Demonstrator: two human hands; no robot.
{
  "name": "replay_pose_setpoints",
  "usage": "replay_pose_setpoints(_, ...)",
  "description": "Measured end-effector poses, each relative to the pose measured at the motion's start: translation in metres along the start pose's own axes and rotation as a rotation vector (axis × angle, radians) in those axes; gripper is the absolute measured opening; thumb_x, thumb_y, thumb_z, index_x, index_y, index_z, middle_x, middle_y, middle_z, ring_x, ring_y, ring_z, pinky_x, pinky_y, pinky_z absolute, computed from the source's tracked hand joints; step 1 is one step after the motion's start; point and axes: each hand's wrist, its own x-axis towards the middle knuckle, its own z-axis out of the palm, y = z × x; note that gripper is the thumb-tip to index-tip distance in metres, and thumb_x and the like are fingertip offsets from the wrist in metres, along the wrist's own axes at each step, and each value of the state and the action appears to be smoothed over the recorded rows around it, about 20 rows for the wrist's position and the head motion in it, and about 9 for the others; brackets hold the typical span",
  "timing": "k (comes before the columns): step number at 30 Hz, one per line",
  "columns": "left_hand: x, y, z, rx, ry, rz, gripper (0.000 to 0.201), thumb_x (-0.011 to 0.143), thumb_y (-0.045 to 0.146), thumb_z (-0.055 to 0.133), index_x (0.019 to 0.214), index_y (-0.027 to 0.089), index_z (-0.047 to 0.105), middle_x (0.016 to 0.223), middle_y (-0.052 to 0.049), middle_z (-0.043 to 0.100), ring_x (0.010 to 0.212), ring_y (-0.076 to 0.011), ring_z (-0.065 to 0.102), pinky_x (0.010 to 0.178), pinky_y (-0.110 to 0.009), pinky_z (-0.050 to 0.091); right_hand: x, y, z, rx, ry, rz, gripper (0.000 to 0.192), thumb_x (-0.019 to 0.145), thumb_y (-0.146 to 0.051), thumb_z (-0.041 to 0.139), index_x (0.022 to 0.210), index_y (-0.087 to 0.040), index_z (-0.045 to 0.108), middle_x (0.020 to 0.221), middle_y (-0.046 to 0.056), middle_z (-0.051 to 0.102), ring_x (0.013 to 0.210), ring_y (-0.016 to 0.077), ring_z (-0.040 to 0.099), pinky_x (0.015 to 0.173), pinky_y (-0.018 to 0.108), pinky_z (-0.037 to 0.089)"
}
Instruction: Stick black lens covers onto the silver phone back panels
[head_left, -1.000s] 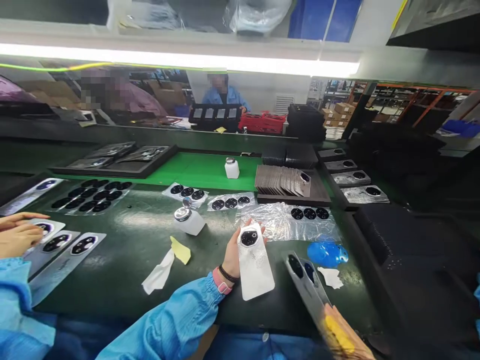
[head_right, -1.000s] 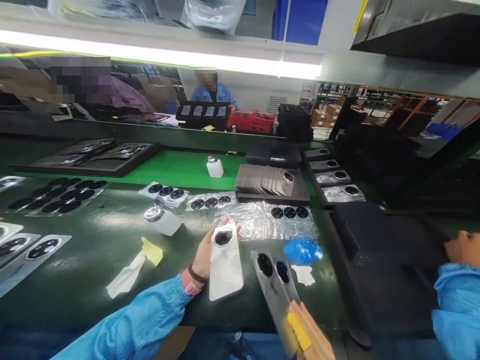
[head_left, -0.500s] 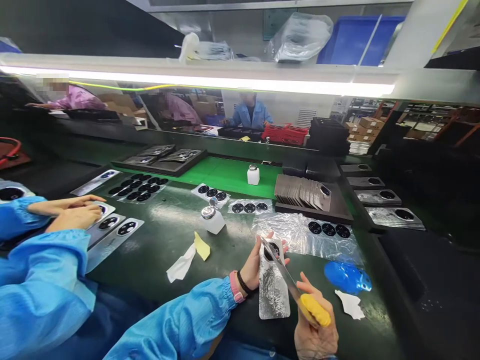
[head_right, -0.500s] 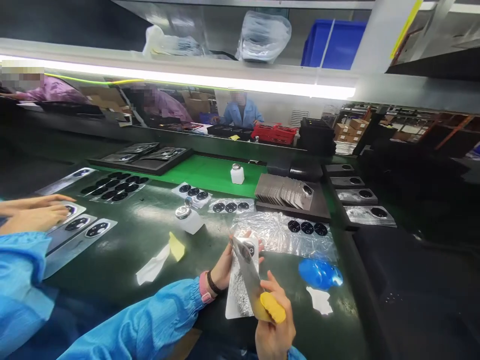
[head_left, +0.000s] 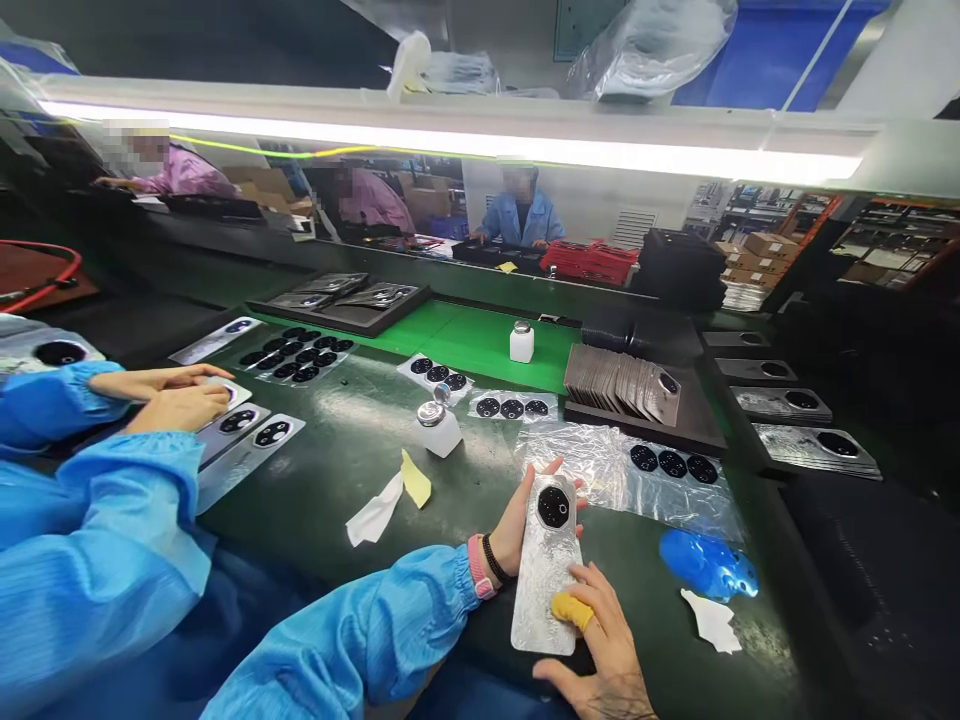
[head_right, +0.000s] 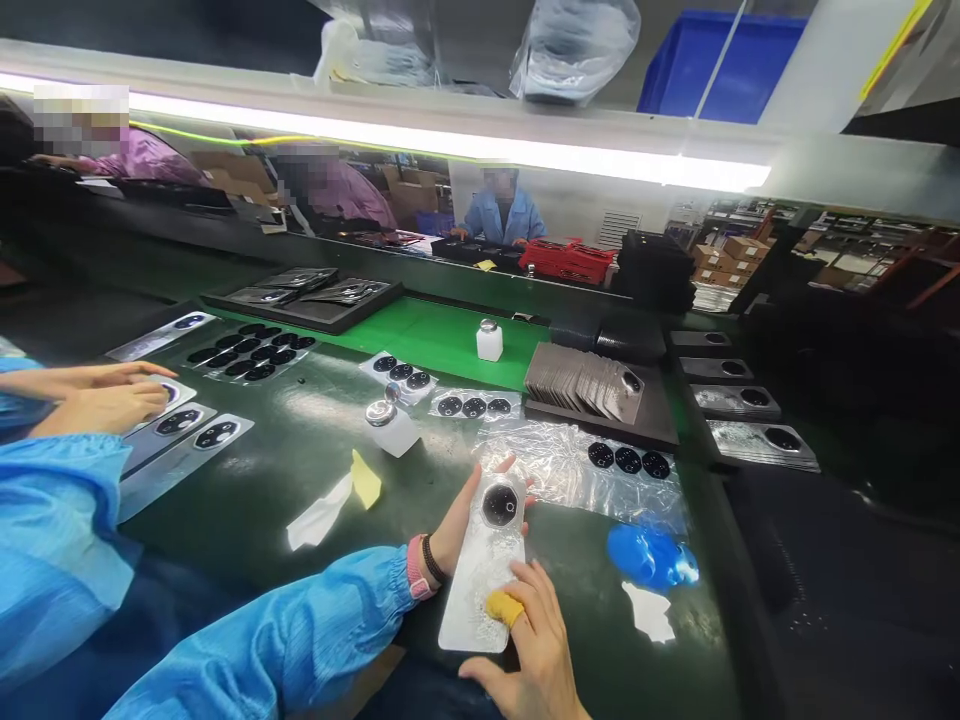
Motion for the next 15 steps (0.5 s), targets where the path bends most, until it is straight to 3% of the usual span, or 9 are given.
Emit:
replay_pose_setpoints(3,-0.001,0.0,0.002,0.0,0.024,0.045,0.051,0.088,0.056,0.062,0.128,0.025,0.056,0.111,-0.008,0.066,0.085,-0.0212,0.068,0.064,-0.033,0.058,-0.008,0.001,0.005,-0.086,-0.006,0.154,0.085,0.074,-0.046,0.075,0.147,-0.037,0.032,0.138,0.011,0.055,0.124,0.0456,0.05,0.094,0.061,0.053)
replay_pose_setpoints(6,-0.002,-0.001,0.001,0.013,0.039,0.088,0.048,0.087,0.052,0.066,0.126,0.026,0.057,0.117,-0.007,0.064,0.091,-0.0207,0.067,0.071,-0.033,0.059,-0.011,-0.004,0.015,-0.139,-0.024,0.269,0.1,0.073,-0.038,0.072,0.154,-0.035,0.014,0.152,0.01,0.038,0.128,0.0456,0.045,0.091,0.059,0.056)
replay_pose_setpoints(11,-0.004,-0.004,0.0,0.058,0.03,0.081,0.061,0.08,0.057,0.072,0.128,0.023,0.057,0.116,-0.01,0.066,0.102,-0.0264,0.066,0.084,-0.04,0.058,0.0,-0.01,0.019,-0.124,0.006,0.315,0.09,0.078,-0.026,0.056,0.155,-0.037,0.01,0.151,0.003,0.04,0.125,0.0398,0.051,0.089,0.053,0.059)
replay_pose_setpoints(15,-0.006,-0.009,0.0,0.088,0.018,0.066,0.069,0.077,0.052,0.077,0.134,0.021,0.053,0.116,-0.013,0.068,0.107,-0.0308,0.066,0.089,-0.045,0.057,0.003,-0.008,0.018,-0.19,-0.022,0.216,0.087,0.081,-0.023,0.058,0.155,-0.03,0.014,0.147,0.009,0.044,0.121,0.0356,0.057,0.087,0.044,0.061)
